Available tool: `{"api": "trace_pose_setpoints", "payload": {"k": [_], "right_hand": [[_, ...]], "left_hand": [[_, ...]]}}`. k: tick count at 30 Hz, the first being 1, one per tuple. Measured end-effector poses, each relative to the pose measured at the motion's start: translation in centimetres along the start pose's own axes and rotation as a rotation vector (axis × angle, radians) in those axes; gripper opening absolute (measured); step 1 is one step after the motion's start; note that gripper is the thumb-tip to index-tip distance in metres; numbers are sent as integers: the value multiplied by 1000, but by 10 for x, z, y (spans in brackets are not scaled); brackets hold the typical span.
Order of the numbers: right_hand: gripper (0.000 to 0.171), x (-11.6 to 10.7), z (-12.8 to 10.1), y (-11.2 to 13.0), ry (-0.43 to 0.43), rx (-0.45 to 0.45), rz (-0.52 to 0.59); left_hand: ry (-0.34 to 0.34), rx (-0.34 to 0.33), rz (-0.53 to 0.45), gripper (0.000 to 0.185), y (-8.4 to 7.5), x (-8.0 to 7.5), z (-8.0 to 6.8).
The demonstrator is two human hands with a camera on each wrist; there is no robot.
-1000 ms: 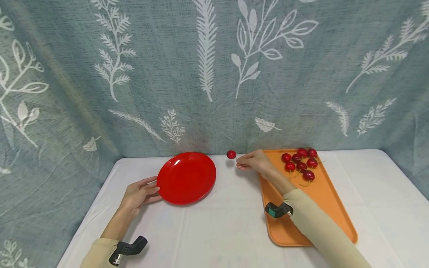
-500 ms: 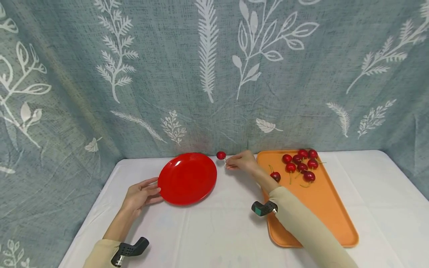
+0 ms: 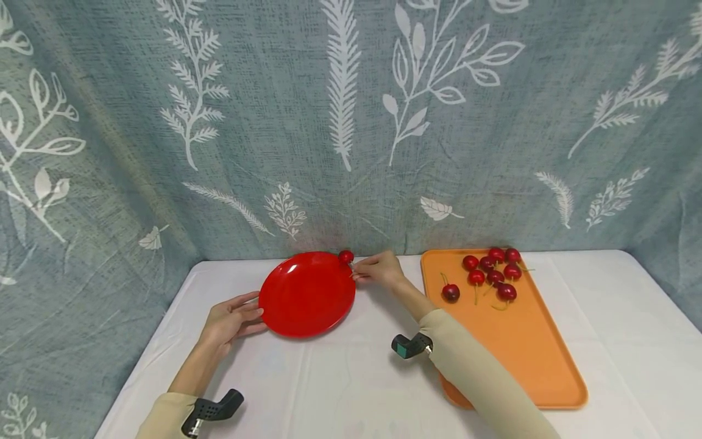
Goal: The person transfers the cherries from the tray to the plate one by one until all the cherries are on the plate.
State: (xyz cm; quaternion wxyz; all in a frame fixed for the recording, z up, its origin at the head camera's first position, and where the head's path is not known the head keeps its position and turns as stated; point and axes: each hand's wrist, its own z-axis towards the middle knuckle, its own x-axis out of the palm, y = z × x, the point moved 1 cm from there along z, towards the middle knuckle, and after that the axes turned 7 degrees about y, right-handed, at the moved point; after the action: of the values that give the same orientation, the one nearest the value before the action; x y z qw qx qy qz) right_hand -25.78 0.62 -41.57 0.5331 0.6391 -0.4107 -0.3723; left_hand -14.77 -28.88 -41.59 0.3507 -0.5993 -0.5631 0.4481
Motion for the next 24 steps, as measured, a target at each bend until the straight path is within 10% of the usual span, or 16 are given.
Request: {"api": "trace_pose_setpoints", "payload": {"k": [24], "right_hand": [[17,64,10,4,-27,38,126]], "left_hand": [[9,3,-6,56,2,-2,2]]}}
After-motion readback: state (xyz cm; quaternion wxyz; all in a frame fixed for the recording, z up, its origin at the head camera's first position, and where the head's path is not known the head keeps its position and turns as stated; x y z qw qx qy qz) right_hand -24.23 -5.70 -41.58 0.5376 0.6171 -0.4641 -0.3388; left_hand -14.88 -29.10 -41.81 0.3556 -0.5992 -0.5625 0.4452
